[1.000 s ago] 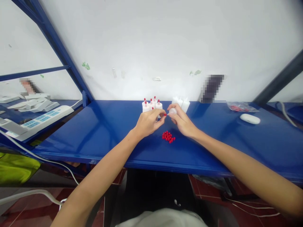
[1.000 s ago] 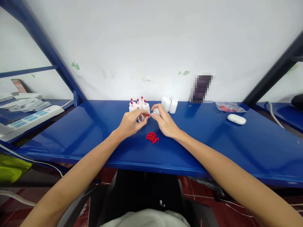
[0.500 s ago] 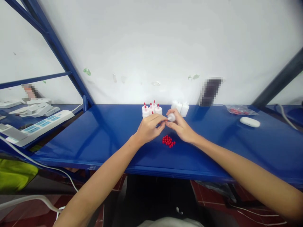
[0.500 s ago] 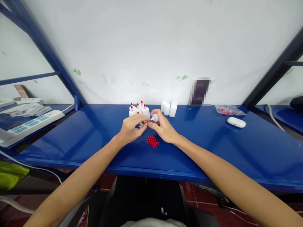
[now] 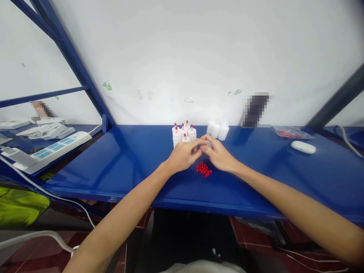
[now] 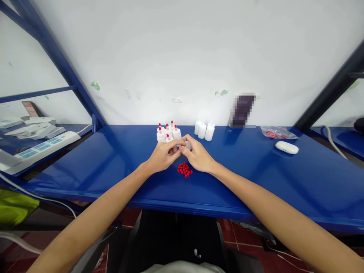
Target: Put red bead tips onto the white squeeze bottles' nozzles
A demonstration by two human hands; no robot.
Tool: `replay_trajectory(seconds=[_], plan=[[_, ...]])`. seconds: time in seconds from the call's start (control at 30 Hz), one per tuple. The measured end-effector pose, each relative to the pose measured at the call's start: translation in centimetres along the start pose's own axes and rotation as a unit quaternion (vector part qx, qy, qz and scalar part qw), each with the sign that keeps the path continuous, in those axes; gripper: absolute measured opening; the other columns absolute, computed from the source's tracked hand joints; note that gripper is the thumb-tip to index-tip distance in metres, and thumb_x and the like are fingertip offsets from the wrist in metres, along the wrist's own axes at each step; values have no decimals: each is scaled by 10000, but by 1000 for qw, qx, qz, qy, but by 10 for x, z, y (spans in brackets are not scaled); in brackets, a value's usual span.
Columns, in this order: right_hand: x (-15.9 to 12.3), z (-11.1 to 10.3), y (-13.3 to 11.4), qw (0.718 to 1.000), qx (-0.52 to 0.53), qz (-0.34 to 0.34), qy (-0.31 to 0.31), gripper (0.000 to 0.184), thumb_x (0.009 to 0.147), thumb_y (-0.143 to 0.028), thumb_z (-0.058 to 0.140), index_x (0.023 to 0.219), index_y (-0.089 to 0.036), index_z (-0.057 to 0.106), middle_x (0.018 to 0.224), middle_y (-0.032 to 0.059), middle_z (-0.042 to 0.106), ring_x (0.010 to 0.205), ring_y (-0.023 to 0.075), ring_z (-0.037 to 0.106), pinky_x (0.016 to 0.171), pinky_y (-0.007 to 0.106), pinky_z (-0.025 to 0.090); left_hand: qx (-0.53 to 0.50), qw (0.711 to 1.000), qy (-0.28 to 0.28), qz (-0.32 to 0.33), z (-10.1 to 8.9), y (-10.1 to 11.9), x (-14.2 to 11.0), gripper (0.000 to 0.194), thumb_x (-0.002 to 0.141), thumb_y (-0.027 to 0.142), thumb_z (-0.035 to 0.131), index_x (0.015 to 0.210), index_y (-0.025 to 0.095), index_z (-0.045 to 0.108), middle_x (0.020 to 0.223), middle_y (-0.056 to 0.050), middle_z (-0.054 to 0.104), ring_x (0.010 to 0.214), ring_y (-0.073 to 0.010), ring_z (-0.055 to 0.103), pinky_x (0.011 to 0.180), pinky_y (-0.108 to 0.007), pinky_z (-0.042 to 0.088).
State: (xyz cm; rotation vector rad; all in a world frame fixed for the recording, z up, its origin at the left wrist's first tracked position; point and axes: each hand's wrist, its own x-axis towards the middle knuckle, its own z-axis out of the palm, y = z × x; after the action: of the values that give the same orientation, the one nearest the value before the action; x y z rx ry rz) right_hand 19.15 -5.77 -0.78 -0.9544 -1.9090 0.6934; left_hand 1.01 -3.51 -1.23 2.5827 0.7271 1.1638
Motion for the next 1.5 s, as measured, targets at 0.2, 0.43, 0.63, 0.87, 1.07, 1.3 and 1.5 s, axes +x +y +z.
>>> replay_trajectory(seconds=[0.2,0.43,0.63,0.87,1.07,1.3,1.5], plan=[[5,-8,9,999,-18,20,29,441,881,-547,571,1162,-208,541,753,-15,565,651,146,502,641,284,415,3,994,102,-43,0,0,2,166,968,314,501,1033,185,583,555,84,447,472,-63,407,530,-186,354],[15,-53,41,939,-103,29,328,259,777,-420,647,877,-181,663,607,-25,519,572,149,488,613,295,407,7,945,303,-119,-5,-10,10,235,922,418,585,920,187,628,549,75,330,491,-79,348,529,-210,365],[21,-78,77,904,-110,162,381,273,807,-343,533,1027,-210,625,618,-32,541,589,176,514,659,325,408,12,947,277,-160,-10,-18,11,271,932,416,557,963,174,673,551,65,413,505,-80,394,545,-215,357],[23,-81,85,905,-133,219,341,394,803,-503,579,1046,-204,659,620,-7,578,671,216,564,741,351,418,49,949,230,-209,-8,-17,10,274,931,418,542,966,186,684,553,56,473,522,-91,465,571,-220,353],[25,-78,81,919,-177,217,277,440,818,-537,559,1093,-217,683,622,-16,547,654,202,540,690,326,386,114,952,158,-234,-9,-14,10,245,930,414,531,958,209,662,556,47,538,537,-120,516,602,-233,354],[27,-78,88,914,-165,191,317,404,765,-570,621,903,-198,699,751,16,540,761,205,535,789,348,416,188,950,129,-215,-11,-11,8,322,966,400,485,1230,244,582,639,32,599,575,-137,557,579,-240,333],[28,-77,92,917,-144,173,329,345,709,-506,679,823,-181,661,1063,86,581,735,172,563,846,375,447,135,983,116,-47,-11,-6,2,273,980,294,407,1090,179,629,595,35,567,526,-95,519,564,-210,367]])
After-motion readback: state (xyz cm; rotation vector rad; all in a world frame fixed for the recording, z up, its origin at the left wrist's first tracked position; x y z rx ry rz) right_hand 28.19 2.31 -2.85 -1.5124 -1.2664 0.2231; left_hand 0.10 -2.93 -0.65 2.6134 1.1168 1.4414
